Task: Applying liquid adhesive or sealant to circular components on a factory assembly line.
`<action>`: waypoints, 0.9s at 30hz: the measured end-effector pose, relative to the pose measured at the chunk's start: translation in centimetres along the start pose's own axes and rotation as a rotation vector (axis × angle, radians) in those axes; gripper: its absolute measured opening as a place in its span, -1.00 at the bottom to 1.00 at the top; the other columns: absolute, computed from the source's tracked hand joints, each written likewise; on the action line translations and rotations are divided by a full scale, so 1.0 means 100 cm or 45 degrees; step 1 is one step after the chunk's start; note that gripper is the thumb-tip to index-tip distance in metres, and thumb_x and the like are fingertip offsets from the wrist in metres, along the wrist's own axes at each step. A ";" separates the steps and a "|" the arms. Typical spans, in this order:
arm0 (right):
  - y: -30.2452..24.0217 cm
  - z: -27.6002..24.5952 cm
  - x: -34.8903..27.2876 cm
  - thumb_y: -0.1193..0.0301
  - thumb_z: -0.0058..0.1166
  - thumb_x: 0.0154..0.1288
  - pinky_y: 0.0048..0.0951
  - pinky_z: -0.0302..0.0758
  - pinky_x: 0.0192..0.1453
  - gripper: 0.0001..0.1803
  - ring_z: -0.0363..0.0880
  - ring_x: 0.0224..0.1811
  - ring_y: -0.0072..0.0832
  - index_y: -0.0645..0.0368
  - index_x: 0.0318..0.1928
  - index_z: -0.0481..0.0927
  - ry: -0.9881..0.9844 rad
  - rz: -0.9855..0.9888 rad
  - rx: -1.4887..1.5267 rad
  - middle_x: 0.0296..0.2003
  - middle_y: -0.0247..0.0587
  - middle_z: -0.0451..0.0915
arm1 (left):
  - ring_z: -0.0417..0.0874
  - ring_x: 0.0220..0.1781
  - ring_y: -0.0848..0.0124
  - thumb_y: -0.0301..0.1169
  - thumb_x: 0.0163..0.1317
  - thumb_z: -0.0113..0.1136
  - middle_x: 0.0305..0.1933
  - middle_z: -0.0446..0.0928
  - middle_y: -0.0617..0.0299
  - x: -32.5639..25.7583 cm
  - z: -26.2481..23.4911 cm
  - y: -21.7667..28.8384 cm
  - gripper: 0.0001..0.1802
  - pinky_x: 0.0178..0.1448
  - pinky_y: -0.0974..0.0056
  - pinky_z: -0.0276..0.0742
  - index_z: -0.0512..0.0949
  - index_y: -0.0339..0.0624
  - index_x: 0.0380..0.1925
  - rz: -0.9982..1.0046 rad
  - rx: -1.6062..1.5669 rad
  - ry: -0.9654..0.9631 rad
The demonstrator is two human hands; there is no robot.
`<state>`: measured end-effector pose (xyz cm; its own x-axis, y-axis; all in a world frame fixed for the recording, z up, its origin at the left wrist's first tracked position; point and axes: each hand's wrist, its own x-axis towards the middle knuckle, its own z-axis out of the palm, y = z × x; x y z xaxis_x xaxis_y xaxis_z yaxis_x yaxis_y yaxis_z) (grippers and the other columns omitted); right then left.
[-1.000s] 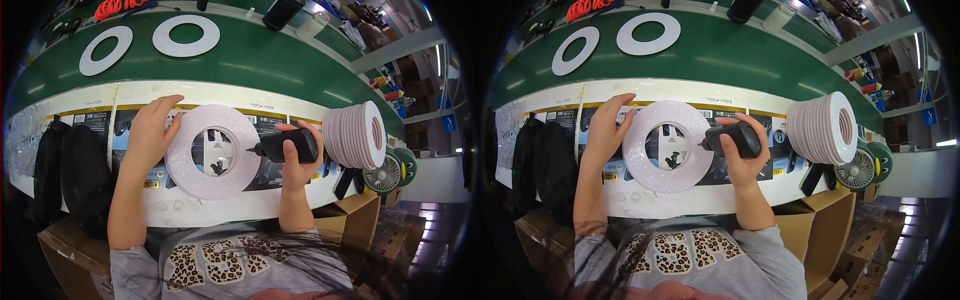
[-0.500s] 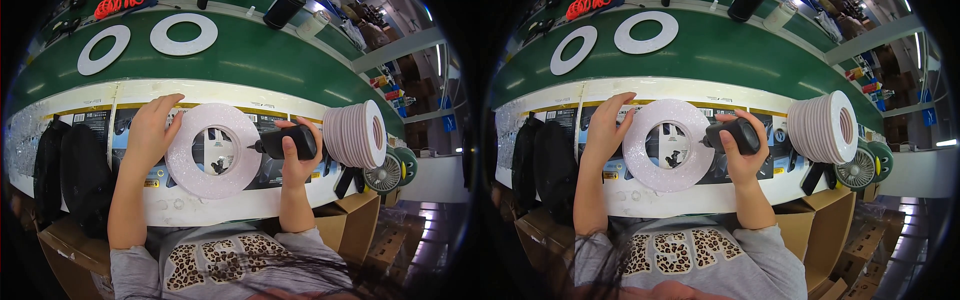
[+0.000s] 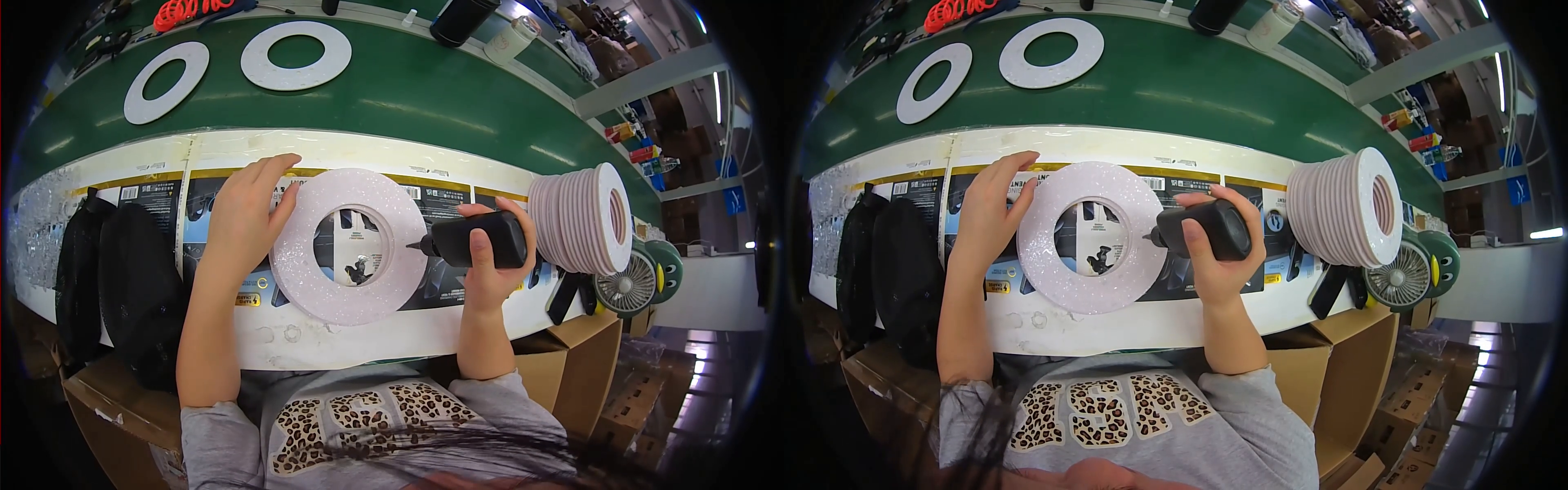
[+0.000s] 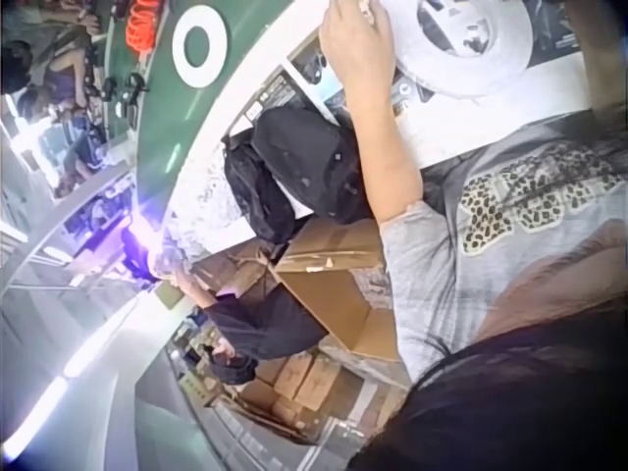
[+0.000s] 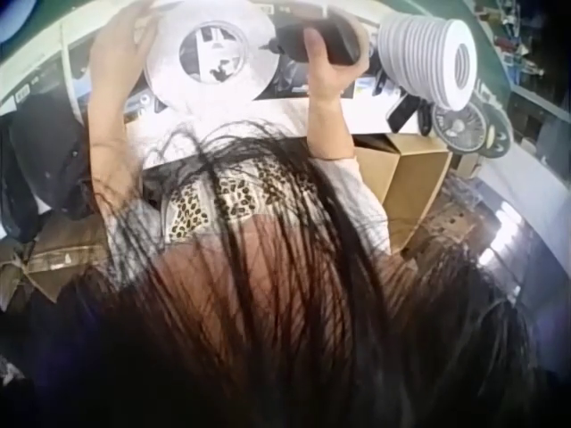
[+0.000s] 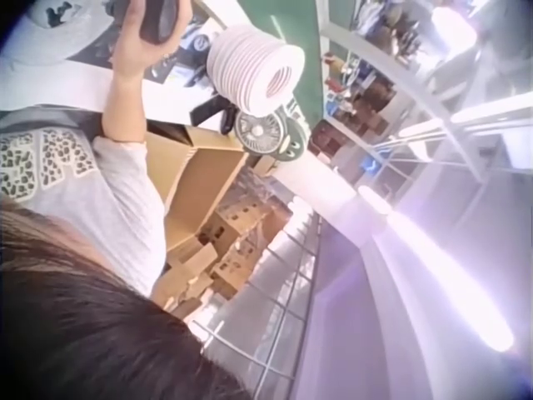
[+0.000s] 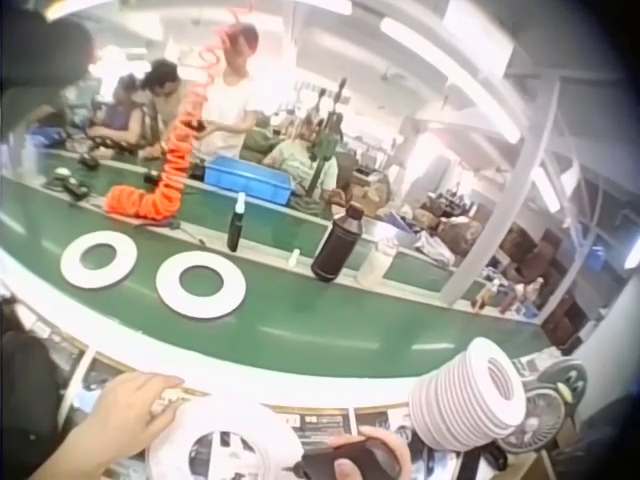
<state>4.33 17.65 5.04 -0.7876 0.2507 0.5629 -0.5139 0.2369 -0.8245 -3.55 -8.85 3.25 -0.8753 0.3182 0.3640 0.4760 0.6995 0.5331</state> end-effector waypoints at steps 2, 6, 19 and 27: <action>-0.003 0.000 -0.001 0.53 0.26 0.14 -0.48 0.52 -0.07 -0.54 0.61 -0.23 -0.45 0.31 0.05 0.42 -0.017 0.033 0.073 -0.26 0.03 0.66 | 0.61 -0.04 0.13 -0.49 0.17 0.19 -0.10 0.60 0.05 0.000 0.001 -0.001 -0.67 0.05 0.20 0.49 0.50 -0.21 -0.02 0.005 -0.003 0.000; -0.006 0.001 0.000 0.54 0.26 0.14 -0.50 0.53 -0.08 -0.55 0.61 -0.23 -0.47 0.31 0.04 0.43 -0.100 0.080 0.065 -0.27 0.02 0.66 | 0.61 -0.05 0.13 -0.49 0.16 0.19 -0.10 0.60 0.05 -0.001 0.000 -0.001 -0.66 0.04 0.20 0.49 0.50 -0.21 -0.02 0.008 0.007 -0.001; -0.007 0.003 0.000 0.35 0.25 0.19 -0.49 0.55 -0.09 -0.51 0.62 -0.23 -0.41 0.34 0.05 0.41 -0.096 0.220 0.042 -0.29 0.07 0.65 | 0.62 -0.06 0.13 -0.48 0.16 0.20 -0.12 0.60 0.04 -0.001 0.001 -0.002 -0.67 0.03 0.20 0.50 0.51 -0.22 -0.03 0.031 0.007 0.012; -0.007 0.005 0.000 0.35 0.25 0.19 -0.51 0.54 -0.09 -0.52 0.62 -0.24 -0.43 0.33 0.04 0.41 -0.101 0.234 0.048 -0.28 0.05 0.66 | 0.62 -0.06 0.14 -0.48 0.17 0.19 -0.10 0.60 0.05 -0.002 0.001 -0.003 -0.67 0.04 0.20 0.50 0.51 -0.22 -0.03 0.025 0.016 0.003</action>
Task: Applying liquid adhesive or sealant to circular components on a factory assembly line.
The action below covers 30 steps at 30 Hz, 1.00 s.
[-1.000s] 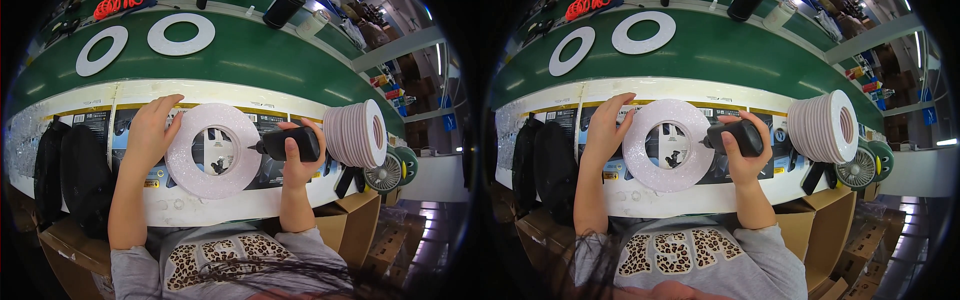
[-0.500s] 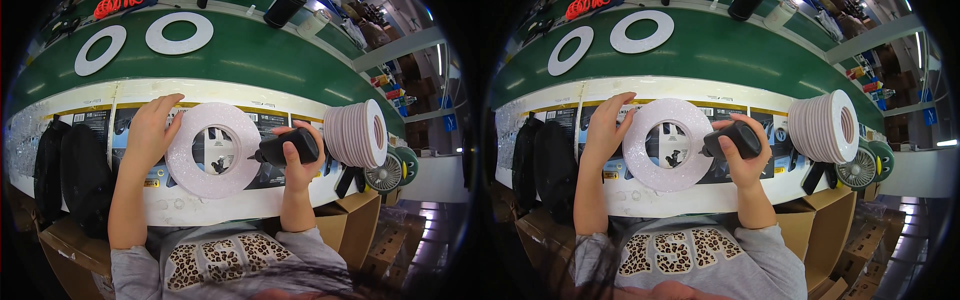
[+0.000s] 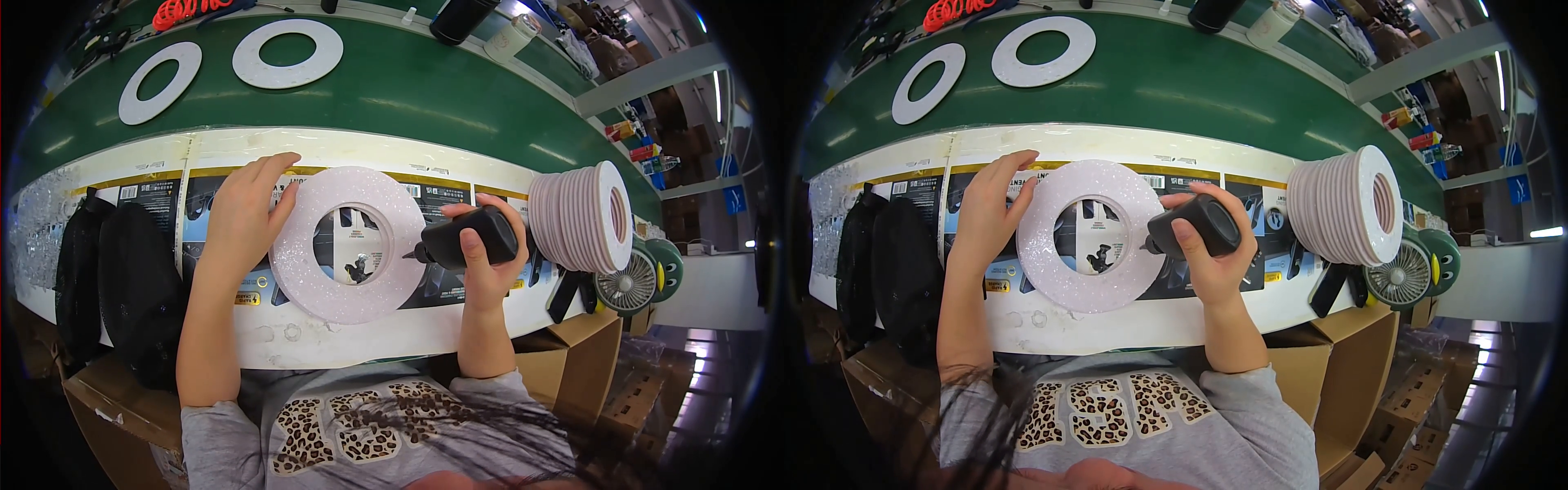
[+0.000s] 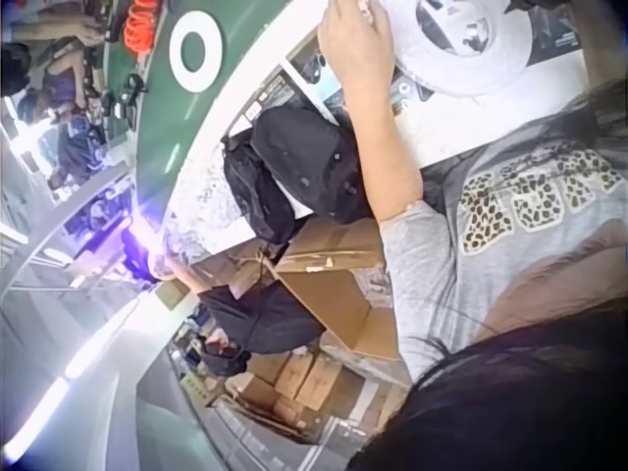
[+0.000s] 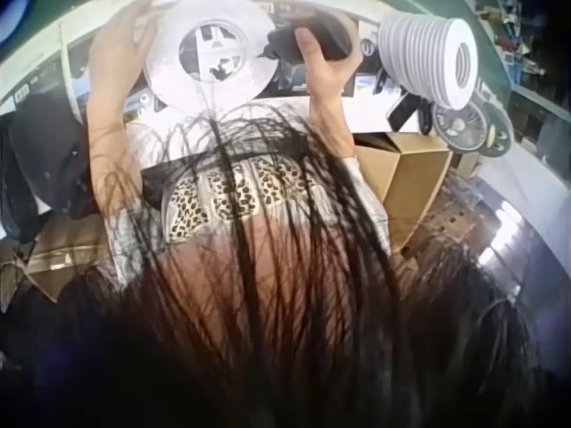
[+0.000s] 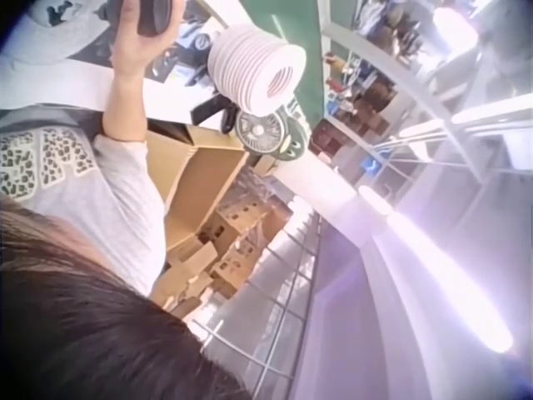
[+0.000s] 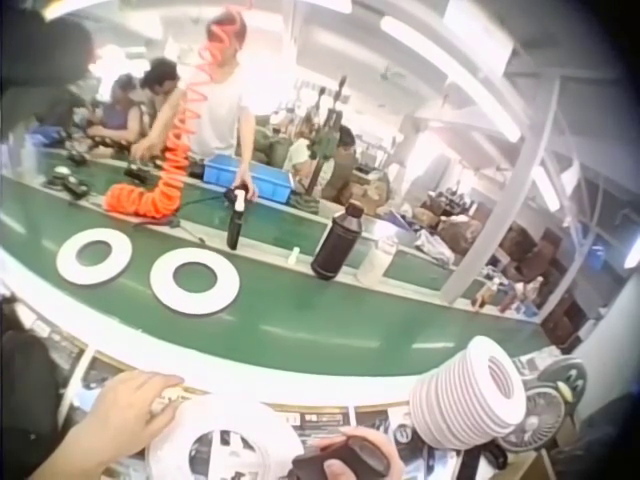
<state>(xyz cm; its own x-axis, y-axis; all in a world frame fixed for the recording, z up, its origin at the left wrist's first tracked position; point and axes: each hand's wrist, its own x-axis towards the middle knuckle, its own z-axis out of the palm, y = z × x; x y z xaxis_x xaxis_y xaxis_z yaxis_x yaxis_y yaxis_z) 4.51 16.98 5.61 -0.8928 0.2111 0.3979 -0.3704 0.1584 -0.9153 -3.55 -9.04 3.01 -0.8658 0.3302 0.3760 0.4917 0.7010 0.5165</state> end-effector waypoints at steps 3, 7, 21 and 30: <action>0.000 -0.001 0.000 0.35 0.25 0.19 -0.52 0.54 -0.09 -0.52 0.62 -0.24 -0.44 0.33 0.05 0.41 0.003 0.009 0.005 -0.28 0.05 0.66 | 0.61 -0.05 0.14 -0.48 0.17 0.20 -0.10 0.60 0.05 0.001 0.000 0.001 -0.67 0.04 0.20 0.50 0.51 -0.21 -0.02 0.012 -0.001 0.009; 0.002 -0.003 0.001 0.50 0.22 0.19 -0.52 0.55 -0.09 -0.57 0.62 -0.22 -0.47 0.32 0.06 0.43 -0.035 -0.034 0.064 -0.25 0.04 0.66 | 0.61 -0.04 0.14 -0.48 0.17 0.20 -0.09 0.60 0.05 0.001 0.001 0.001 -0.66 0.05 0.21 0.50 0.51 -0.21 -0.02 0.012 0.004 0.007; 0.005 -0.017 0.006 0.36 0.21 0.22 -0.49 0.52 -0.07 -0.58 0.62 -0.23 -0.44 0.29 0.00 0.37 0.267 -0.106 0.046 -0.31 0.01 0.67 | 0.62 -0.05 0.15 -0.48 0.17 0.19 -0.10 0.61 0.05 0.000 -0.001 0.002 -0.67 0.05 0.21 0.50 0.51 -0.22 -0.03 -0.002 -0.011 -0.012; 0.010 -0.028 0.015 0.25 0.00 0.29 -0.32 0.40 0.18 -0.65 0.49 -0.16 -0.40 0.22 -0.05 0.33 0.311 0.026 0.322 -0.31 -0.07 0.55 | 0.59 -0.12 0.09 -0.45 0.16 0.18 -0.13 0.59 0.05 -0.001 0.002 -0.002 -0.67 -0.04 0.15 0.48 0.49 -0.20 -0.04 0.046 -0.011 0.032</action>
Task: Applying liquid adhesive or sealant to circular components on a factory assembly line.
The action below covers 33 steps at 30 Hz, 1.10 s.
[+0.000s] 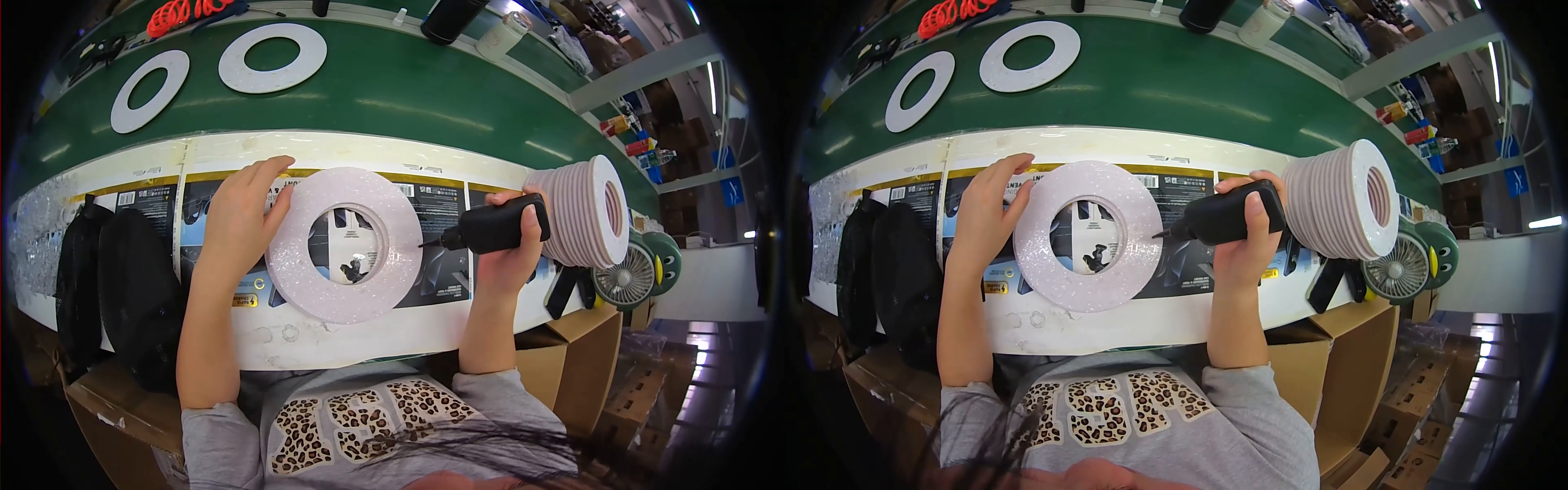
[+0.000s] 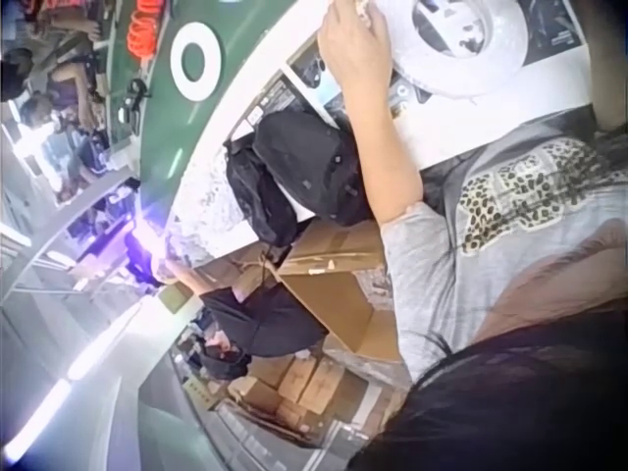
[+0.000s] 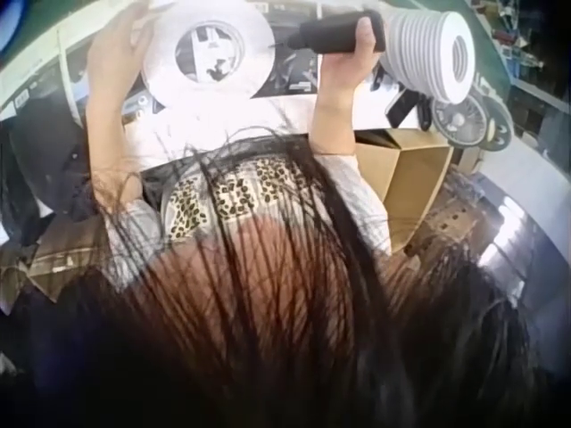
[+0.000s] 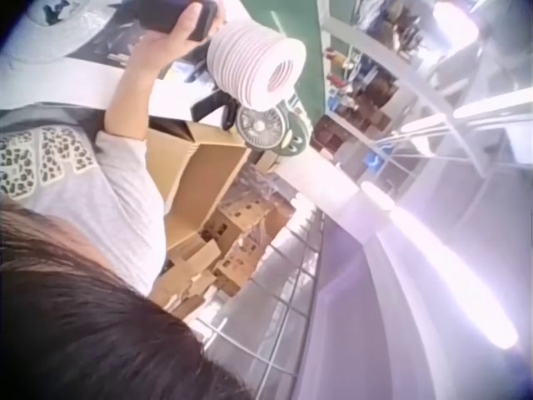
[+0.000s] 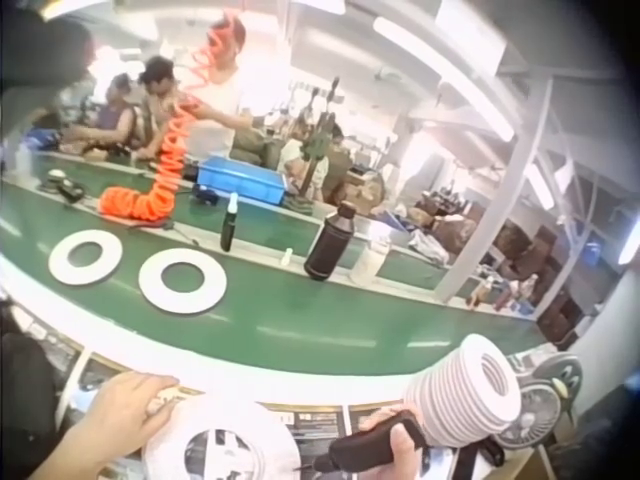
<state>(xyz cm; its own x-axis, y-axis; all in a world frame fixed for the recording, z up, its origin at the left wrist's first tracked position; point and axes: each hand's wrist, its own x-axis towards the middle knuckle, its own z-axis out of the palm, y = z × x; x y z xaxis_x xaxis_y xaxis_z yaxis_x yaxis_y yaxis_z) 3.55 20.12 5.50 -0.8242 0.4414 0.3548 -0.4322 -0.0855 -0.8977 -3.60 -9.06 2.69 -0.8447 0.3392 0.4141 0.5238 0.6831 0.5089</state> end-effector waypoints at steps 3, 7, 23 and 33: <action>0.002 -0.008 0.002 0.27 0.01 0.28 -0.07 0.25 0.34 -0.71 0.41 -0.06 -0.37 0.14 -0.07 0.38 -0.050 0.248 0.402 -0.21 -0.15 0.43 | 0.59 -0.13 0.10 -0.45 0.17 0.18 -0.14 0.59 0.05 0.001 0.002 0.001 -0.67 -0.04 0.14 0.48 0.49 -0.20 -0.04 0.001 -0.011 0.002; 0.006 -0.007 0.005 0.28 0.00 0.28 -0.01 0.21 0.36 -0.74 0.41 -0.05 -0.32 0.12 -0.11 0.39 -0.128 0.274 0.629 -0.19 -0.16 0.43 | 0.59 -0.12 0.10 -0.45 0.17 0.18 -0.15 0.59 0.05 0.001 0.001 0.001 -0.67 -0.04 0.14 0.48 0.49 -0.20 -0.04 -0.012 -0.014 0.003; 0.001 -0.005 -0.007 0.09 -0.18 0.36 -0.23 0.33 -0.02 -0.67 0.34 -0.36 -0.43 0.10 -0.24 0.35 -0.312 0.167 0.541 -0.46 -0.30 0.35 | 0.61 -0.02 0.17 -0.48 0.19 0.18 -0.08 0.60 0.06 0.002 -0.004 0.006 -0.66 0.08 0.21 0.48 0.50 -0.19 0.00 -0.083 -0.012 -0.071; -0.001 -0.006 -0.010 0.07 -0.23 0.37 -0.26 0.34 -0.09 -0.63 0.33 -0.44 -0.43 0.13 -0.28 0.36 -0.409 0.084 0.398 -0.52 -0.28 0.35 | 0.58 -0.12 0.08 -0.47 0.17 0.17 -0.13 0.59 0.05 0.002 0.000 0.006 -0.68 -0.03 0.14 0.47 0.50 -0.21 -0.05 -0.022 -0.032 -0.018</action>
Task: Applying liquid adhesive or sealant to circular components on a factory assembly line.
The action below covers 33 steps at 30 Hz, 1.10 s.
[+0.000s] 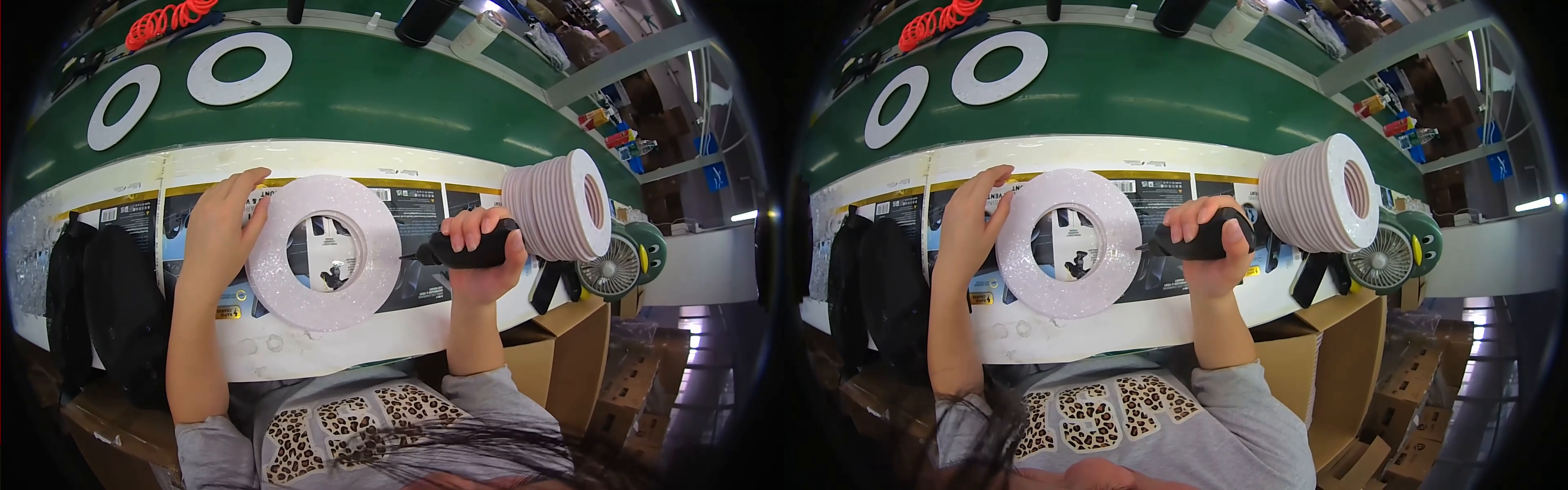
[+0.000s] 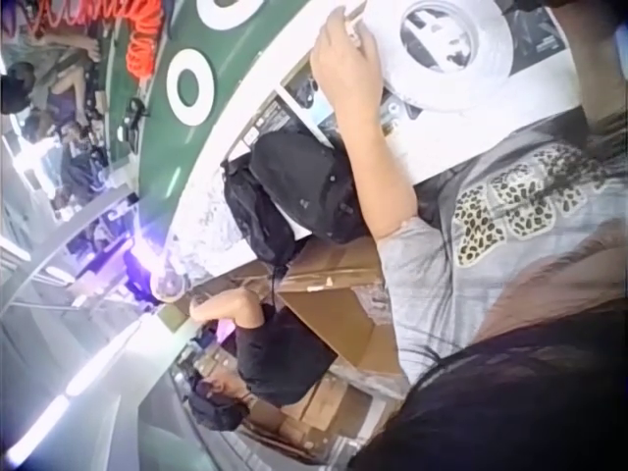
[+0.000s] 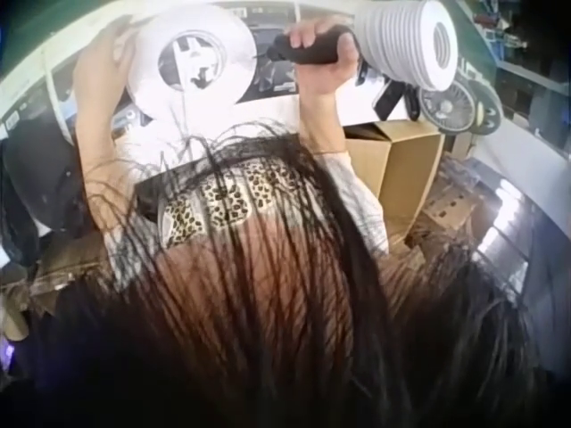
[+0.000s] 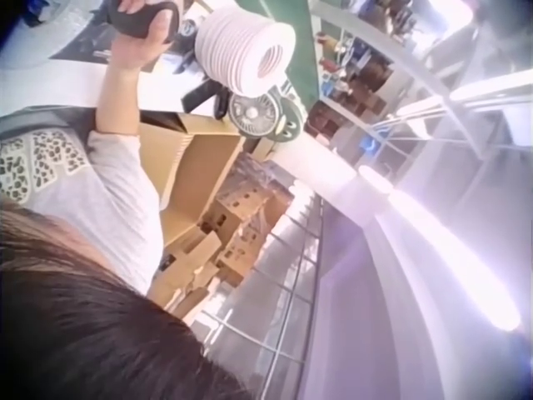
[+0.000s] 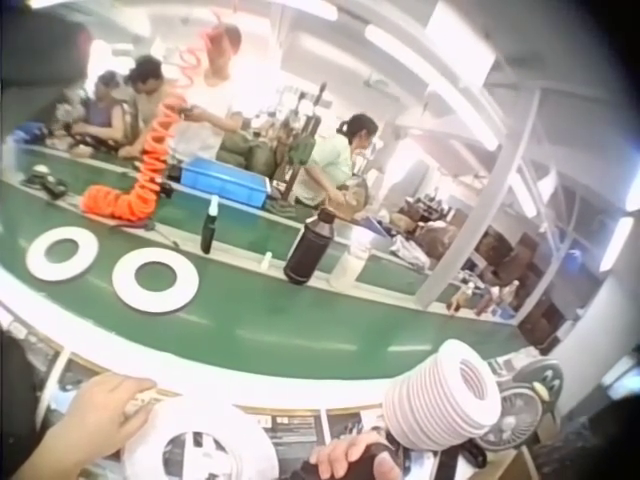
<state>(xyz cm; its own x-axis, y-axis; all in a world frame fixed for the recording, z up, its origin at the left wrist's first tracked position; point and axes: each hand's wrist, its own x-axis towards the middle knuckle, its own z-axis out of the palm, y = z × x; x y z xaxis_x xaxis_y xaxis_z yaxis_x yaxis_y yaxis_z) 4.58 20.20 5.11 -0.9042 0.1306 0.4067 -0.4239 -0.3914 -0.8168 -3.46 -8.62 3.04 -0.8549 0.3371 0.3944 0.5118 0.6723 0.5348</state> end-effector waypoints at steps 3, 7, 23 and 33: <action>0.001 0.001 0.000 0.06 -0.23 0.36 -0.27 0.34 -0.09 -0.63 0.32 -0.44 -0.44 0.12 -0.29 0.36 0.000 -0.004 0.037 -0.52 -0.29 0.34 | 0.58 -0.12 0.08 -0.47 0.17 0.17 -0.13 0.59 0.05 -0.001 -0.001 -0.001 -0.68 -0.03 0.14 0.47 0.50 -0.22 -0.05 -0.006 0.002 -0.003; 0.001 0.003 0.000 0.06 -0.22 0.35 -0.29 0.33 -0.10 -0.63 0.31 -0.45 -0.46 0.12 -0.31 0.36 -0.003 -0.003 0.034 -0.53 -0.30 0.33 | 0.58 -0.13 0.09 -0.47 0.16 0.18 -0.13 0.59 0.05 -0.001 -0.001 -0.002 -0.68 -0.04 0.14 0.47 0.50 -0.21 -0.05 -0.001 0.011 -0.001; 0.006 0.003 0.003 0.15 -0.08 0.27 -0.23 0.42 -0.05 -0.65 0.43 -0.37 -0.38 0.22 -0.25 0.40 0.172 -0.052 -0.005 -0.47 -0.18 0.44 | 0.58 -0.14 0.07 -0.46 0.16 0.18 -0.16 0.59 0.03 -0.001 0.001 -0.003 -0.68 -0.06 0.12 0.47 0.49 -0.20 -0.05 0.009 0.001 0.005; 0.003 0.006 0.005 0.44 0.05 0.18 -0.09 0.36 0.21 -0.68 0.43 -0.19 -0.36 0.20 -0.05 0.39 0.146 0.045 -0.230 -0.31 -0.19 0.41 | 0.59 -0.15 0.07 -0.45 0.15 0.19 -0.17 0.59 0.04 -0.002 0.001 -0.004 -0.69 -0.06 0.12 0.48 0.50 -0.21 -0.07 0.021 0.000 0.006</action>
<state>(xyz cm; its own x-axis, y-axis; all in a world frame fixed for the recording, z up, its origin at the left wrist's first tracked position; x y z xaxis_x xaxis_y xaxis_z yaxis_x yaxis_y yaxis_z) 4.03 19.62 5.25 -0.9144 0.2267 0.3354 -0.3848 -0.2295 -0.8940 -3.54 -8.88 2.67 -0.8458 0.3453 0.4066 0.5260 0.6666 0.5281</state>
